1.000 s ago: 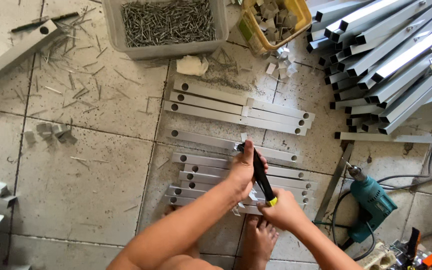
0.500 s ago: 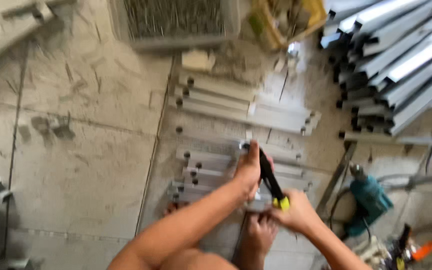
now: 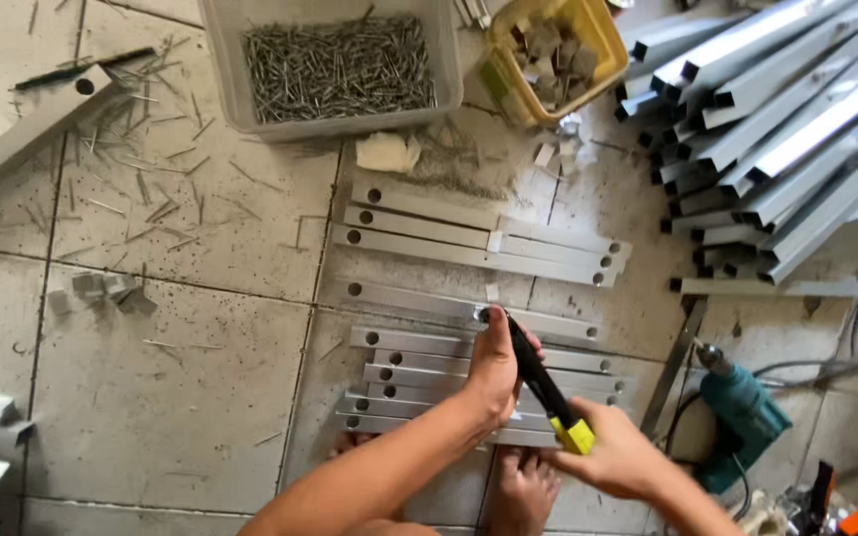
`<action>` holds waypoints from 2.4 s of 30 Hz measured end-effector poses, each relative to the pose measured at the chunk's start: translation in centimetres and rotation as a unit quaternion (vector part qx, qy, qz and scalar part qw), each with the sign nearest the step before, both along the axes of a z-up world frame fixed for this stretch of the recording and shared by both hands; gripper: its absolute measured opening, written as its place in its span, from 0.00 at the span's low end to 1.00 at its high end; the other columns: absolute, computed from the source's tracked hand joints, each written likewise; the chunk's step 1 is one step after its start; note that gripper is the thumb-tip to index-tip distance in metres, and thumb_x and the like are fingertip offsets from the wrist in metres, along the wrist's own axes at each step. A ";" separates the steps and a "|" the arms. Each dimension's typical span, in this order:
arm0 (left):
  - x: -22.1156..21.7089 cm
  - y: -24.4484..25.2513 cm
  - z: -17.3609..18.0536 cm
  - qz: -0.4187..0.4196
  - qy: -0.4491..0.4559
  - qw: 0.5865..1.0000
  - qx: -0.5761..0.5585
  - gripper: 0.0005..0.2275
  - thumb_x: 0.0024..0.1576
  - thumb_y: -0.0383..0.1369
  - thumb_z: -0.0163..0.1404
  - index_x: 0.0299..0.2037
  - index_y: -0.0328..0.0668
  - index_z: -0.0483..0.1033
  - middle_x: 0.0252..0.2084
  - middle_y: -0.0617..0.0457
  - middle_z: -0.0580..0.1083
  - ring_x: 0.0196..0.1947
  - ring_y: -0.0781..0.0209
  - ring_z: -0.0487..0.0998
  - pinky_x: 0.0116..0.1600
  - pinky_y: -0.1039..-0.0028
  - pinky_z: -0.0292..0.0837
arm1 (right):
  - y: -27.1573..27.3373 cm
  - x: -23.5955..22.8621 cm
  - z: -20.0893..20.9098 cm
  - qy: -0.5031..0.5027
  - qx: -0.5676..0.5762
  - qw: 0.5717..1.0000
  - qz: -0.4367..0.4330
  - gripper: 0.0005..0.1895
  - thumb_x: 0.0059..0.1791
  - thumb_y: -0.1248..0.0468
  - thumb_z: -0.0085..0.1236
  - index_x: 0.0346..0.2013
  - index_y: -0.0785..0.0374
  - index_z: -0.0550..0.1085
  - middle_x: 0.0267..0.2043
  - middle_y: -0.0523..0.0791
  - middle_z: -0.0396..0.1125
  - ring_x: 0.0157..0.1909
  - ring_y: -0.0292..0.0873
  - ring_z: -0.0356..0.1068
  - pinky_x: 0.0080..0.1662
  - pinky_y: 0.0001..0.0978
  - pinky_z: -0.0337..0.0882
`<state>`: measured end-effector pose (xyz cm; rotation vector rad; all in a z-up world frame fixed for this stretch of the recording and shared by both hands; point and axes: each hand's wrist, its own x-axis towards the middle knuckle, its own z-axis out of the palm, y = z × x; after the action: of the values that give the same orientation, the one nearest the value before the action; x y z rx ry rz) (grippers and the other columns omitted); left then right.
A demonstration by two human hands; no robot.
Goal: The person uses a power drill to fasten metal pieces together, then switches to a manual rivet gun to secure the joints. They repeatedly pick up rivets from a container and insert them into the pre-drilled holes of the metal frame structure.
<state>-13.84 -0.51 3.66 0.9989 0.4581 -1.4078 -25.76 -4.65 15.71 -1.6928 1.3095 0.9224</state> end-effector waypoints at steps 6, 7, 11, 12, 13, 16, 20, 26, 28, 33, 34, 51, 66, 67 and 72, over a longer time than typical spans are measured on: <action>-0.1 0.0 -0.3 -0.001 0.012 1.000 -0.001 0.28 0.50 0.65 0.43 0.29 0.46 0.68 0.23 0.52 0.72 0.22 0.60 0.73 0.34 0.70 0.73 | 1.7 -2.5 -6.9 -0.067 -0.076 0.993 -0.060 0.06 0.38 0.61 0.57 0.18 0.57 0.71 0.19 0.39 0.65 0.25 0.38 0.57 0.32 0.32 0.63; -0.2 0.3 -0.1 0.001 0.014 1.000 0.003 0.28 0.50 0.65 0.43 0.29 0.46 0.68 0.23 0.52 0.72 0.22 0.60 0.73 0.34 0.70 0.73 | 1.4 -2.4 -6.2 -0.065 -0.072 0.994 -0.058 0.06 0.38 0.61 0.57 0.18 0.57 0.71 0.19 0.39 0.65 0.25 0.38 0.57 0.32 0.32 0.63; -0.1 -0.1 -1.1 0.001 0.016 1.000 -0.013 0.28 0.49 0.65 0.44 0.33 0.44 0.67 0.23 0.50 0.72 0.23 0.60 0.73 0.33 0.73 0.71 | -1.7 1.3 1.0 0.004 0.017 0.995 0.101 0.19 0.42 0.50 0.63 0.40 0.54 0.69 0.38 0.43 0.73 0.37 0.46 0.72 0.41 0.37 0.71; -0.5 0.3 -1.5 0.006 0.021 1.000 -0.015 0.29 0.48 0.65 0.45 0.32 0.44 0.67 0.24 0.50 0.72 0.22 0.60 0.74 0.33 0.73 0.71 | -2.3 2.7 4.3 0.055 0.050 0.987 0.142 0.26 0.45 0.48 0.60 0.54 0.53 0.66 0.52 0.46 0.73 0.47 0.49 0.78 0.47 0.41 0.76; -0.2 0.3 -1.1 0.007 0.021 1.000 -0.011 0.29 0.48 0.65 0.45 0.32 0.44 0.67 0.24 0.50 0.72 0.22 0.60 0.74 0.33 0.73 0.71 | -2.5 2.3 4.9 0.054 0.054 0.987 0.143 0.26 0.45 0.48 0.60 0.54 0.53 0.66 0.52 0.46 0.73 0.47 0.49 0.78 0.47 0.41 0.76; 0.2 0.4 0.0 -0.016 0.029 0.999 0.004 0.28 0.50 0.66 0.42 0.33 0.46 0.67 0.23 0.52 0.74 0.22 0.61 0.74 0.30 0.72 0.73 | -1.6 0.1 4.0 0.026 0.077 0.992 0.095 0.43 0.44 0.54 0.51 0.73 0.48 0.51 0.50 0.45 0.76 0.45 0.44 0.76 0.49 0.32 0.72; 0.2 -0.4 -0.5 0.001 -0.006 1.000 0.012 0.28 0.50 0.66 0.41 0.29 0.45 0.67 0.22 0.52 0.72 0.21 0.61 0.73 0.32 0.72 0.70 | 0.3 -2.3 -3.0 -0.045 0.021 0.998 -0.029 0.17 0.39 0.49 0.67 0.38 0.49 0.76 0.31 0.35 0.75 0.32 0.34 0.69 0.38 0.27 0.69; 1.1 0.2 2.6 -0.023 -0.011 1.000 -0.013 0.28 0.49 0.65 0.41 0.29 0.44 0.68 0.23 0.50 0.73 0.24 0.59 0.74 0.39 0.67 0.73 | 2.7 -2.9 -6.7 -0.057 -0.119 0.988 -0.076 0.08 0.39 0.57 0.56 0.20 0.55 0.69 0.21 0.41 0.67 0.27 0.42 0.62 0.35 0.36 0.62; 1.4 0.1 3.7 -0.045 -0.017 0.998 -0.048 0.30 0.45 0.66 0.41 0.29 0.43 0.69 0.24 0.51 0.73 0.26 0.58 0.74 0.46 0.63 0.73 | 2.5 -3.5 -7.4 -0.122 -0.168 0.974 -0.094 0.15 0.41 0.58 0.55 0.14 0.57 0.61 0.14 0.40 0.56 0.22 0.39 0.51 0.29 0.37 0.55; 2.1 0.2 4.7 -0.040 -0.087 0.956 -0.279 0.22 0.54 0.51 0.57 0.45 0.42 0.72 0.37 0.50 0.77 0.37 0.59 0.80 0.50 0.68 0.79 | -0.5 -1.6 -1.3 -0.128 -0.068 0.989 -0.003 0.11 0.44 0.54 0.64 0.28 0.53 0.71 0.24 0.39 0.72 0.27 0.38 0.66 0.36 0.30 0.65; 3.2 -0.2 5.4 -0.040 -0.091 0.954 -0.281 0.22 0.54 0.51 0.57 0.45 0.42 0.72 0.37 0.50 0.77 0.37 0.59 0.80 0.50 0.68 0.79 | -1.7 -0.3 2.0 -0.132 -0.070 0.989 -0.002 0.11 0.44 0.54 0.64 0.28 0.53 0.71 0.24 0.39 0.72 0.27 0.38 0.66 0.36 0.30 0.65; 15.1 10.2 10.5 -0.276 -0.366 0.883 0.098 0.24 0.20 0.33 0.77 0.28 0.47 0.81 0.29 0.56 0.83 0.32 0.67 0.81 0.41 0.77 0.80 | -15.4 24.4 2.9 -0.530 -0.153 0.748 0.370 0.12 0.50 0.72 0.48 0.23 0.61 0.73 0.22 0.41 0.68 0.22 0.37 0.67 0.27 0.25 0.69; 17.0 16.3 15.1 -0.277 -0.504 0.815 -0.070 0.21 0.41 0.43 0.71 0.33 0.44 0.73 0.30 0.58 0.73 0.30 0.68 0.74 0.34 0.76 0.72 | -22.6 40.9 -8.4 -0.202 -0.287 0.828 0.437 0.06 0.50 0.74 0.58 0.39 0.66 0.80 0.37 0.55 0.74 0.36 0.56 0.76 0.38 0.50 0.80; 16.9 16.1 15.1 -0.278 -0.503 0.815 -0.069 0.21 0.41 0.43 0.71 0.33 0.44 0.73 0.30 0.58 0.73 0.30 0.68 0.74 0.34 0.76 0.72 | -22.5 40.5 -8.0 -0.202 -0.286 0.829 0.437 0.06 0.50 0.74 0.58 0.39 0.66 0.80 0.37 0.55 0.74 0.36 0.56 0.76 0.38 0.50 0.80; 16.2 15.1 16.1 -0.316 -0.576 0.747 -0.105 0.21 0.44 0.48 0.66 0.38 0.44 0.76 0.34 0.54 0.76 0.31 0.60 0.78 0.36 0.73 0.75 | -22.6 39.3 -6.6 -0.160 -0.311 0.814 0.464 0.15 0.55 0.60 0.58 0.34 0.72 0.76 0.33 0.56 0.73 0.33 0.56 0.75 0.34 0.48 0.77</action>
<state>2.38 14.55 19.77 1.6833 -1.0312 -1.0620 13.53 -27.26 9.09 -2.9765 0.4948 0.6529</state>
